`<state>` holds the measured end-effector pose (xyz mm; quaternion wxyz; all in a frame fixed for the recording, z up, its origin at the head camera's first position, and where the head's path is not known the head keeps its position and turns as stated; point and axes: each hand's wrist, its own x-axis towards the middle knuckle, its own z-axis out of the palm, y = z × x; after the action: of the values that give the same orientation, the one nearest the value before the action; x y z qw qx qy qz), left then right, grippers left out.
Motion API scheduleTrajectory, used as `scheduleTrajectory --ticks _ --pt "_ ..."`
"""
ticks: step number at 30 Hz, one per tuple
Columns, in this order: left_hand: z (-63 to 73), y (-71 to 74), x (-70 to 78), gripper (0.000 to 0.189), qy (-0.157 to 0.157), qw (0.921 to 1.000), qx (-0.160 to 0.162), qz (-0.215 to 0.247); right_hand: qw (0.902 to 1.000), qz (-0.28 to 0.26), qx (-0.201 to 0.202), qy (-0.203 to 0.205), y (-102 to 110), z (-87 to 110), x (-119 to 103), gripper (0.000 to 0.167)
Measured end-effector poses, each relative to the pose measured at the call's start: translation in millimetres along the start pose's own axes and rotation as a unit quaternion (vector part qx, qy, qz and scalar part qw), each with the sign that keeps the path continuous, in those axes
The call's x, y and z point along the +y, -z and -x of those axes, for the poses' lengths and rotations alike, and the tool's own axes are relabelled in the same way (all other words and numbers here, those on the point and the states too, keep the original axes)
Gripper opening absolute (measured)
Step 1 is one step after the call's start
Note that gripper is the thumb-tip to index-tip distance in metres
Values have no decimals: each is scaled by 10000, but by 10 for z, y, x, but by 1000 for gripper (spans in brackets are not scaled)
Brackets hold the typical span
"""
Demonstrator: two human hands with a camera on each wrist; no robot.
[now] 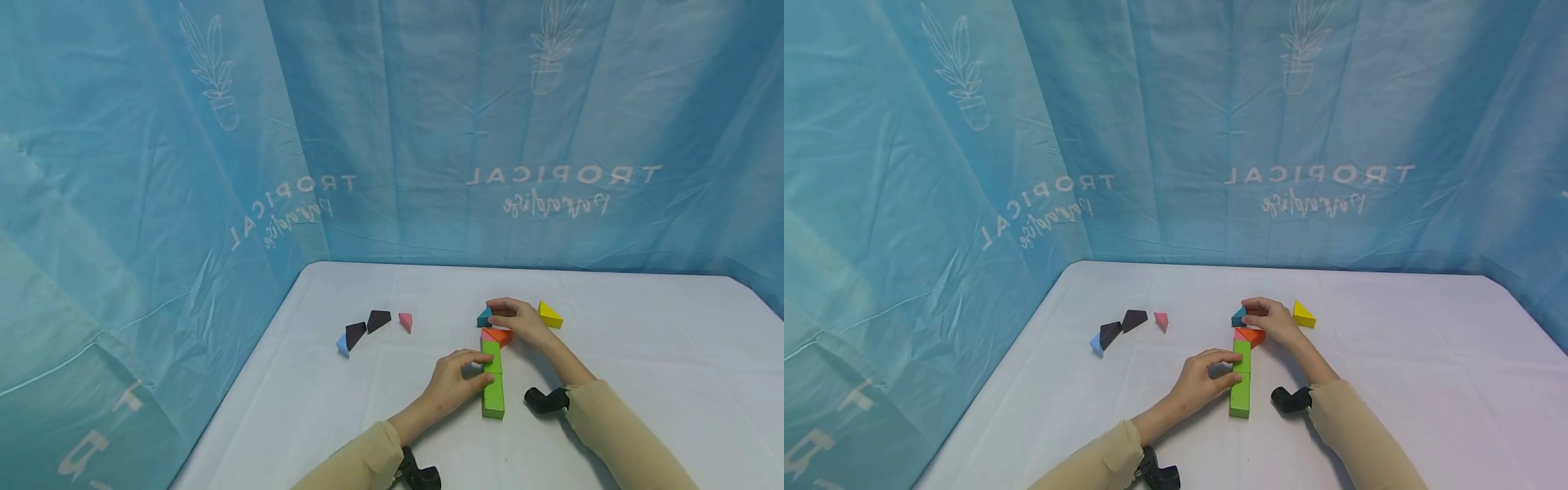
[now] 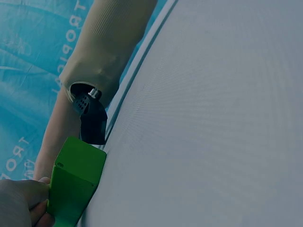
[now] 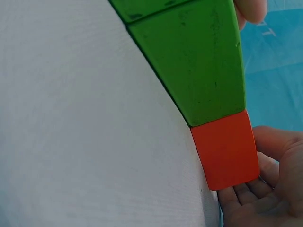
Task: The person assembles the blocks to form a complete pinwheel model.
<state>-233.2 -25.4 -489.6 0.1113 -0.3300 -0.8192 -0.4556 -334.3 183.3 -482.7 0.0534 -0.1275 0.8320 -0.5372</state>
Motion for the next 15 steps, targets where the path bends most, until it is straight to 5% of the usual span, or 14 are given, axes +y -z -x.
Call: scheduleTrajectory --ticks 15 --pt "1 3 -2 30 152 9998 -90 81 9999 -29 85 -48 -9 -1 20 48"
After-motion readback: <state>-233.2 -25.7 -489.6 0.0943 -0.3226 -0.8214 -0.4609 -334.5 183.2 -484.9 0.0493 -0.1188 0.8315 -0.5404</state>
